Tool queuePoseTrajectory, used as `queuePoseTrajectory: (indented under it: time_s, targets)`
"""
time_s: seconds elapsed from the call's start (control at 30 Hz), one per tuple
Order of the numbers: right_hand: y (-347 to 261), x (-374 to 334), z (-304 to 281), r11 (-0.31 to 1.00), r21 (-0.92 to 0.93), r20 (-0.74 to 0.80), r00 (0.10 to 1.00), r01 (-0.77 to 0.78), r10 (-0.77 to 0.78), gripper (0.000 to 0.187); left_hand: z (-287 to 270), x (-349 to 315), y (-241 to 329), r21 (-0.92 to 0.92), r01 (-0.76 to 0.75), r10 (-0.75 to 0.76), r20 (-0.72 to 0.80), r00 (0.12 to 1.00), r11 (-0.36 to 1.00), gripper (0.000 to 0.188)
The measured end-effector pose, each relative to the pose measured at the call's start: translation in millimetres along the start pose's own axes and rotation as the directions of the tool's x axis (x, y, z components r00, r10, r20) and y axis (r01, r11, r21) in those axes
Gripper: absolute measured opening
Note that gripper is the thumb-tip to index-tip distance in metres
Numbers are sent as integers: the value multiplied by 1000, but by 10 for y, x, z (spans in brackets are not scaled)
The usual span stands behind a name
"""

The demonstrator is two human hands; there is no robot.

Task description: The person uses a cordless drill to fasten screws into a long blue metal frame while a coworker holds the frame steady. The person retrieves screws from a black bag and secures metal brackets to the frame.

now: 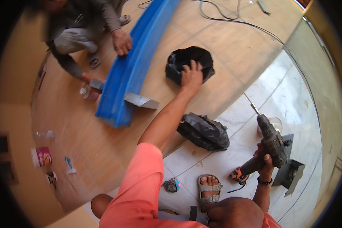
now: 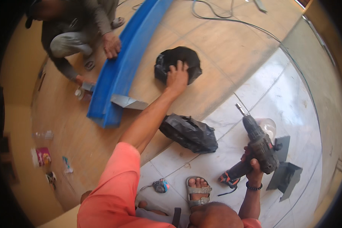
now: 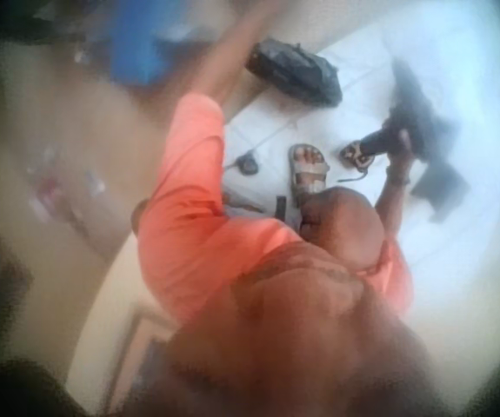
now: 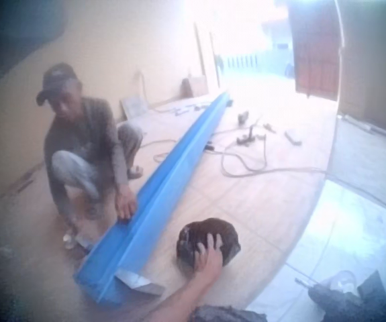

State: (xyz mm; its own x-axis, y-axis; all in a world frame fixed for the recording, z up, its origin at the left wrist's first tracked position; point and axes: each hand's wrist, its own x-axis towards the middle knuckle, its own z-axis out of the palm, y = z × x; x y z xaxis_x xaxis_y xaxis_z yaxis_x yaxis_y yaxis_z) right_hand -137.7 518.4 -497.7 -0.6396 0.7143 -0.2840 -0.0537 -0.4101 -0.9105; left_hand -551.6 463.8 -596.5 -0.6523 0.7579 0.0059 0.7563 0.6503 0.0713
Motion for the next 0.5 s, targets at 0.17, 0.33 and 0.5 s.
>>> queuePoseTrajectory:
  time_s: [0.17, 0.33, 0.5]
  targets:
    - [160, 59, -4, 1000, 18, -2, 1000, -7, 7, 66, 122, 342, -37, 1, 3, -4, 271, 963, 1000, 33]
    - [161, 83, 84, 1000, -2, 2, 1000, -5, 5, 66, 151, 379, -189, 85, 137, -153, 224, 963, 987, 41]
    - [251, 81, 56, 999, 21, -15, 999, -30, 31, 65, 304, 381, -317, 16, 202, -197, 306, 932, 979, 36]
